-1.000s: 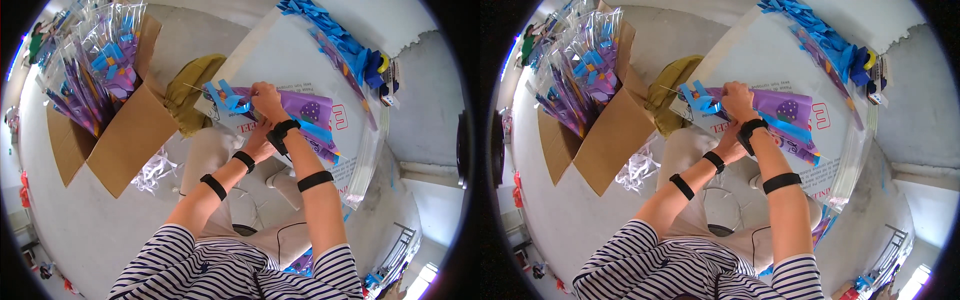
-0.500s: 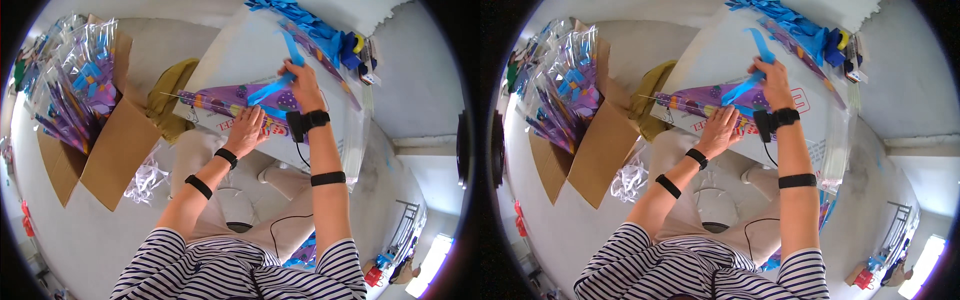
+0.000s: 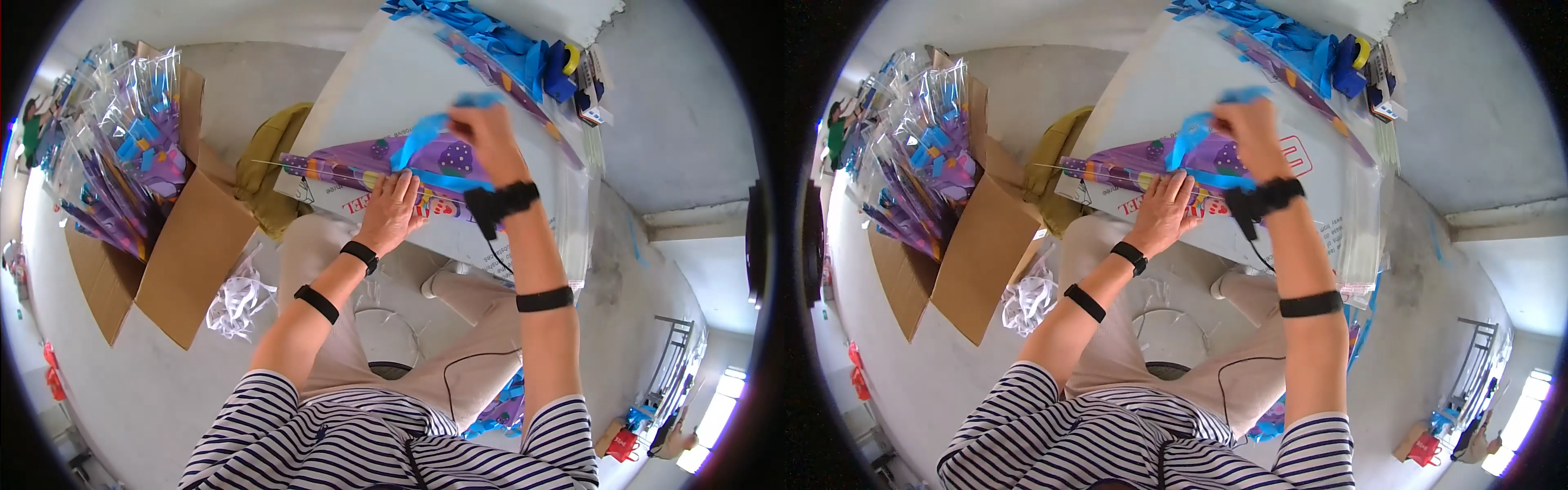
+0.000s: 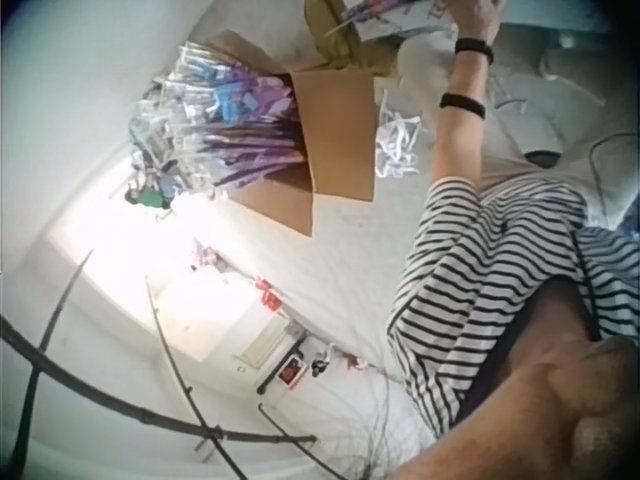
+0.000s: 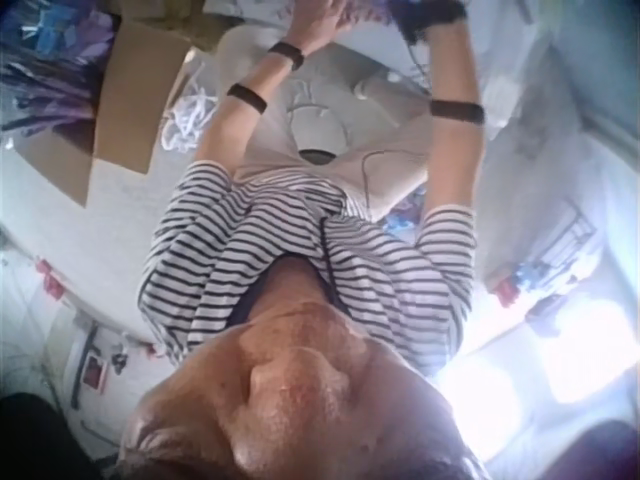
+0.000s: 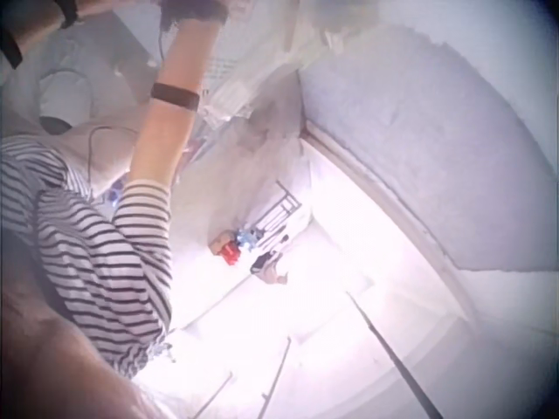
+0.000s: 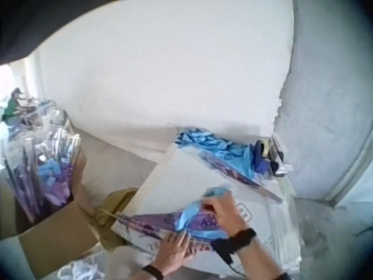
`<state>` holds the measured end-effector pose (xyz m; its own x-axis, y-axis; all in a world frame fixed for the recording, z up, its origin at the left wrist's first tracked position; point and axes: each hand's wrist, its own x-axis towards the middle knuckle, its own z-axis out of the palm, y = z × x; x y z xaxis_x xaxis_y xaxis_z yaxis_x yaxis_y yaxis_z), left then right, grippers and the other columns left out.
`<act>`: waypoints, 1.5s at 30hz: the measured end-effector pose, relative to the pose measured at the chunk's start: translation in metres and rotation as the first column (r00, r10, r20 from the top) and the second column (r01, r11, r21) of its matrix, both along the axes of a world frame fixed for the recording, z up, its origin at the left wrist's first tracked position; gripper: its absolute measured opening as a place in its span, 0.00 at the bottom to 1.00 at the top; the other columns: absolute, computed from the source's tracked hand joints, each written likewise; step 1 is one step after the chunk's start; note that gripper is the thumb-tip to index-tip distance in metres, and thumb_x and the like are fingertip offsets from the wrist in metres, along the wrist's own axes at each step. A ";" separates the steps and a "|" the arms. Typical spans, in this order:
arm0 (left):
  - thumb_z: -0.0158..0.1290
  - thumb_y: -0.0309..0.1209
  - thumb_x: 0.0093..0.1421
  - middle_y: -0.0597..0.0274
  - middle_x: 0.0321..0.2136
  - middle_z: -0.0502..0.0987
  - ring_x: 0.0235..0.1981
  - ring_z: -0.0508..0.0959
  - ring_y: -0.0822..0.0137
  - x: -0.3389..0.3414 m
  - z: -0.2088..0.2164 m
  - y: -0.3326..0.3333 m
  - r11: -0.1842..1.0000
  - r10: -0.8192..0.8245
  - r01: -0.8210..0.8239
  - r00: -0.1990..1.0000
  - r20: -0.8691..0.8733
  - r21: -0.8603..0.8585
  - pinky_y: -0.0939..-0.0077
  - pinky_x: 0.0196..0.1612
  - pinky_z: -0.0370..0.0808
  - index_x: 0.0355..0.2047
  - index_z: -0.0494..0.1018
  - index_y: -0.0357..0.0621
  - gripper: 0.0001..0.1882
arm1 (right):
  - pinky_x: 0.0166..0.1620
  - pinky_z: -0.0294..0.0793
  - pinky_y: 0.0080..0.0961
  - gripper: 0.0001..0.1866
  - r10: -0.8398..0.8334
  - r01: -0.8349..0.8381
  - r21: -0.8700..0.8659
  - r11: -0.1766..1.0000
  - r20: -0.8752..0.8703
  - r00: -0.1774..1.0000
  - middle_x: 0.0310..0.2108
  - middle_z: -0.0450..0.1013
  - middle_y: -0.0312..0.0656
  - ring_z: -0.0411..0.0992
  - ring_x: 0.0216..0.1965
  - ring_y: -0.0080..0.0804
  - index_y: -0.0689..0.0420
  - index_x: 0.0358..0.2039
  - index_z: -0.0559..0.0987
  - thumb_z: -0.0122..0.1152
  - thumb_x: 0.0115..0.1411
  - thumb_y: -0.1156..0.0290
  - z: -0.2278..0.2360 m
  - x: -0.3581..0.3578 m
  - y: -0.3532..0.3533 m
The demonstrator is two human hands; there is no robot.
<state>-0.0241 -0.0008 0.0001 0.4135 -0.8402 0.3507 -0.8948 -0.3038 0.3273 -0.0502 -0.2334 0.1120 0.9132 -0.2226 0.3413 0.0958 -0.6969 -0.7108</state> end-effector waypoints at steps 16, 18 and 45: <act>0.45 0.40 0.64 0.40 0.61 0.66 0.66 0.64 0.43 0.008 -0.014 -0.014 0.951 -0.058 -0.014 0.973 0.223 0.308 0.45 0.69 0.57 0.62 0.63 0.29 0.31 | 0.45 0.81 0.41 0.11 0.244 -0.214 0.118 0.970 -0.519 0.819 0.36 0.79 0.61 0.79 0.41 0.57 0.67 0.31 0.83 0.59 0.52 0.73 0.032 0.179 0.233; 0.50 0.38 0.58 0.49 0.43 0.70 0.49 0.70 0.51 0.015 -0.008 -0.014 0.999 -0.035 0.036 0.963 0.268 0.002 0.50 0.63 0.62 0.44 0.69 0.37 0.19 | 0.43 0.81 0.40 0.09 0.205 -0.171 0.119 0.978 -0.400 0.893 0.28 0.79 0.59 0.80 0.36 0.56 0.66 0.28 0.83 0.60 0.49 0.73 0.025 0.176 0.236; 0.69 0.48 0.45 0.51 0.50 0.69 0.55 0.68 0.48 0.014 0.023 -0.008 0.982 -0.103 0.104 0.995 -0.014 0.160 0.51 0.61 0.64 0.55 0.68 0.37 0.42 | 0.40 0.80 0.35 0.19 -0.591 0.722 0.214 0.658 -0.447 0.671 0.33 0.81 0.54 0.82 0.35 0.44 0.60 0.41 0.83 0.73 0.45 0.73 -0.101 -0.060 0.026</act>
